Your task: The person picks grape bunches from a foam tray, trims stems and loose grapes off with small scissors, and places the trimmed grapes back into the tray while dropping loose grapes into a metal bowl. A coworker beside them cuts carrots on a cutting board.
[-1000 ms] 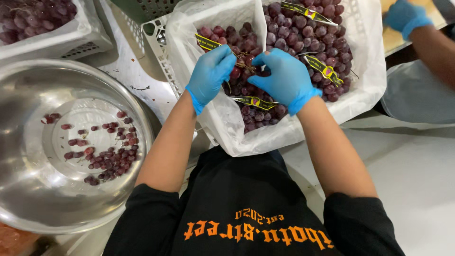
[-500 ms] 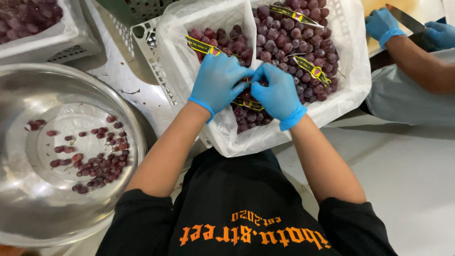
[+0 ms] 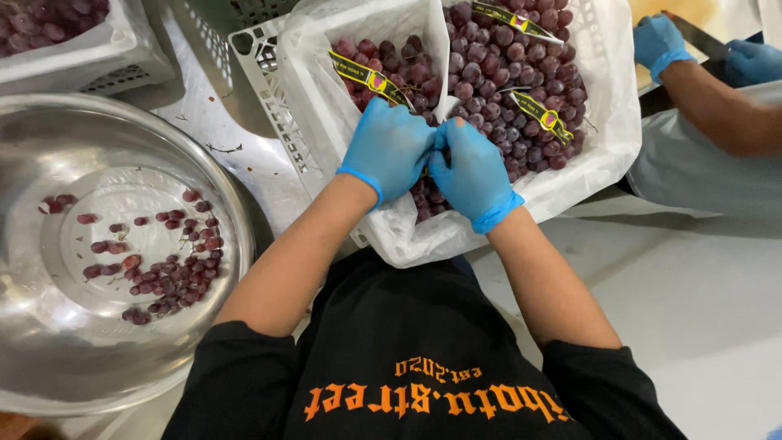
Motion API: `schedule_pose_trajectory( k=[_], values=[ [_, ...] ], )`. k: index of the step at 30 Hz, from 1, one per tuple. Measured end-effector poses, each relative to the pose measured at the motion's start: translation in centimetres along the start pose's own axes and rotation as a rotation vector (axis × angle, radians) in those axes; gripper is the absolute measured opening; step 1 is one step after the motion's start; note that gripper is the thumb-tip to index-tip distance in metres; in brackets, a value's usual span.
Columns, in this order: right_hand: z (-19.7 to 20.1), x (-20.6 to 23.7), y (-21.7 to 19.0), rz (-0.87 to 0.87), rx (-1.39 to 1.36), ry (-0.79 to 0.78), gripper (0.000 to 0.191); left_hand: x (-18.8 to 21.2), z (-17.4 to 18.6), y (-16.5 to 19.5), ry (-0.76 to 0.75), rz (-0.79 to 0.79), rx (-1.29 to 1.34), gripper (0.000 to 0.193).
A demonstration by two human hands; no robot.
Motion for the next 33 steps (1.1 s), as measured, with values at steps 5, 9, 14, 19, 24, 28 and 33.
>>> schedule_pose_trajectory(
  k=[5,9,14,19,24,28,33],
  values=[
    [0.5,0.7,-2.6,-0.020,-0.017,0.076,0.012,-0.5,-1.6,-1.5,-0.130,0.197,-0.115,0.009],
    [1.3,1.2,-1.9,-0.277,-0.363,0.047,0.020,-0.5,-1.7,-3.4,0.007,0.318,0.282,0.016],
    [1.5,0.5,3.0,-0.574,-0.747,0.069,0.021,0.3,-3.8,-4.1,-0.045,0.551,0.895,0.025],
    [0.7,0.8,1.5,-0.145,-0.143,0.061,0.017,0.9,-3.8,-3.0,-0.035,0.588,1.100,0.024],
    [0.5,1.0,0.7,-0.107,-0.099,-0.019,0.014,1.5,-3.6,-2.5,-0.123,0.523,0.865,0.020],
    [0.2,1.0,-0.4,0.014,0.042,0.034,0.013,1.7,-4.4,-2.6,-0.106,0.523,0.803,0.016],
    [-1.4,2.3,0.6,-0.060,-0.162,-0.078,0.013,1.5,-3.7,-2.7,0.060,0.449,0.391,0.014]
  ],
)
Point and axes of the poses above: each hand's wrist, its own x-axis away from the middle knuckle, its own z-axis out of the back of the hand, y = z × x, the point moved 6 cm from there along -x, towards the middle knuckle
